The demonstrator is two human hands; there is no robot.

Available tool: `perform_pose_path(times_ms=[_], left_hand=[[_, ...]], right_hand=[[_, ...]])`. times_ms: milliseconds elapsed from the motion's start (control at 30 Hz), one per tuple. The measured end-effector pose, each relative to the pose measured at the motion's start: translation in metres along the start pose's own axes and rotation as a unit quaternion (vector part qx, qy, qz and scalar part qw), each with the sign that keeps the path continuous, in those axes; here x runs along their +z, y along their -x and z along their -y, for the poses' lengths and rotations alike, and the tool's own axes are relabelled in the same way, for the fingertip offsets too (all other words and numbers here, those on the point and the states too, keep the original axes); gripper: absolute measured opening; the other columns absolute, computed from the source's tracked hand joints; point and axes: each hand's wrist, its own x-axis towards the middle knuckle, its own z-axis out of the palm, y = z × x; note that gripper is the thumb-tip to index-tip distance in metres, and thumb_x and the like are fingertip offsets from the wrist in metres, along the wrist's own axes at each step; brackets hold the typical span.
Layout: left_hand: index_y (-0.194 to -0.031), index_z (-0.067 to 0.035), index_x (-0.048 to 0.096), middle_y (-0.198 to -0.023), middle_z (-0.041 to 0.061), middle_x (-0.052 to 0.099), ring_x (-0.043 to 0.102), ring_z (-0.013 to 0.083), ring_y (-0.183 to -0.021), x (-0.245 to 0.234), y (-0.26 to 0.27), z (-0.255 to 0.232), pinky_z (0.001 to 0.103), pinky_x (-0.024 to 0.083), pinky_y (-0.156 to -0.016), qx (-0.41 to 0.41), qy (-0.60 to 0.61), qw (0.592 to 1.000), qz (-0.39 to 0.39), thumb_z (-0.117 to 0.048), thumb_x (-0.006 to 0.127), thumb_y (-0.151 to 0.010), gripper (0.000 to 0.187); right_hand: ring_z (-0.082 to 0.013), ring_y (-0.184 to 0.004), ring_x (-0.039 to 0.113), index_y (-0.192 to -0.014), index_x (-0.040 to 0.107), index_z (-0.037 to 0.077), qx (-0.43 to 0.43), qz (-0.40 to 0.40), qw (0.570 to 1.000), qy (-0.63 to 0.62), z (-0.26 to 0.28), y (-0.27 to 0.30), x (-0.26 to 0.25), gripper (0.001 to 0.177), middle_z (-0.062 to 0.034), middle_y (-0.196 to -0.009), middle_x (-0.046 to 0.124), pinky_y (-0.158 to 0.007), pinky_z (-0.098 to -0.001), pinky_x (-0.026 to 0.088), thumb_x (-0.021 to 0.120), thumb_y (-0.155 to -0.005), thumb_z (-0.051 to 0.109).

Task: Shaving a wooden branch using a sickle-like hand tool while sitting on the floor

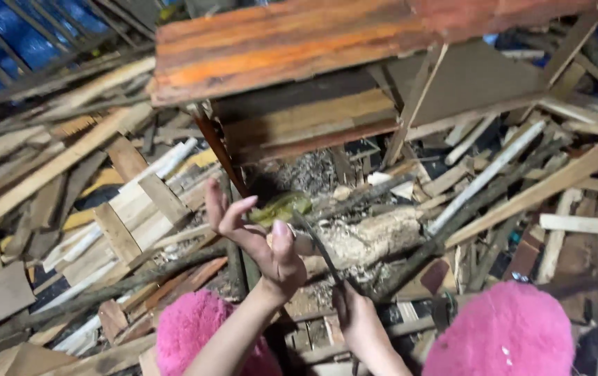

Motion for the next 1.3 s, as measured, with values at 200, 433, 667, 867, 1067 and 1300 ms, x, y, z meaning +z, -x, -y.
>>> perform_pose_path(times_ms=[200,433,667,867,1067,1300], left_hand=[[-0.12,-0.012,0.041,-0.161,0.016,0.021,0.017,0.0363,-0.158,-0.004,-0.004,0.004,0.058,0.015,-0.137,-0.014,0.028,0.999,0.039,-0.024,0.043,-0.084,0.038],[-0.13,-0.011,0.039,-0.168,0.017,0.013,0.011,0.037,-0.163,-0.008,0.002,0.002,0.053,0.013,-0.137,-0.019,0.077,0.993,0.085,-0.028,0.046,-0.086,0.048],[-0.134,-0.003,0.034,-0.163,0.02,0.015,0.007,0.0377,-0.16,-0.008,0.011,0.0,0.047,0.012,-0.13,-0.017,0.039,0.995,0.09,-0.024,0.046,-0.089,0.051],[-0.13,-0.011,0.037,-0.169,0.02,0.009,0.006,0.04,-0.163,-0.003,0.003,0.003,0.057,0.008,-0.135,-0.017,0.063,0.996,0.061,-0.029,0.045,-0.084,0.05],[-0.132,-0.012,0.034,-0.169,0.018,0.01,0.007,0.0382,-0.164,-0.005,0.005,0.0,0.055,0.01,-0.137,-0.002,0.092,0.991,0.094,-0.026,0.046,-0.084,0.052],[-0.131,-0.006,0.027,-0.139,0.018,0.029,0.046,0.0207,-0.096,-0.016,0.029,0.004,0.035,0.042,-0.087,-0.057,0.112,0.983,0.132,-0.023,0.046,-0.088,0.05]], right_hand=[[-0.0205,-0.058,0.067,-0.12,0.067,0.015,0.066,0.044,0.996,-0.032,0.025,0.019,-0.023,0.036,-0.0083,-0.07,0.076,-0.06,-0.0372,0.057,0.047,-0.09,0.01],[-0.0193,-0.045,0.068,-0.097,0.071,0.011,0.029,0.003,0.997,-0.074,0.003,0.035,-0.016,0.018,-0.0052,-0.057,0.074,-0.047,-0.0354,0.053,0.056,-0.094,0.02],[-0.0233,-0.085,0.075,-0.151,0.038,0.011,0.148,0.104,0.982,0.052,0.026,0.021,-0.024,0.061,-0.0167,-0.113,0.069,-0.074,-0.0358,0.066,0.047,-0.091,0.006],[-0.0178,-0.048,0.07,-0.096,0.072,0.013,-0.009,0.012,0.997,-0.078,-0.019,0.026,-0.008,0.019,-0.0028,-0.06,0.077,-0.049,-0.0343,0.055,0.057,-0.092,0.024],[-0.0211,-0.055,0.065,-0.101,0.069,0.01,0.015,0.024,0.997,-0.074,0.001,0.027,-0.018,0.025,-0.0071,-0.065,0.075,-0.058,-0.0375,0.056,0.052,-0.083,0.006],[-0.0237,-0.051,0.075,-0.087,0.075,0.013,-0.043,-0.033,0.998,-0.042,-0.014,0.041,-0.012,0.022,-0.0059,-0.064,0.08,-0.051,-0.0364,0.059,0.058,-0.091,0.028]])
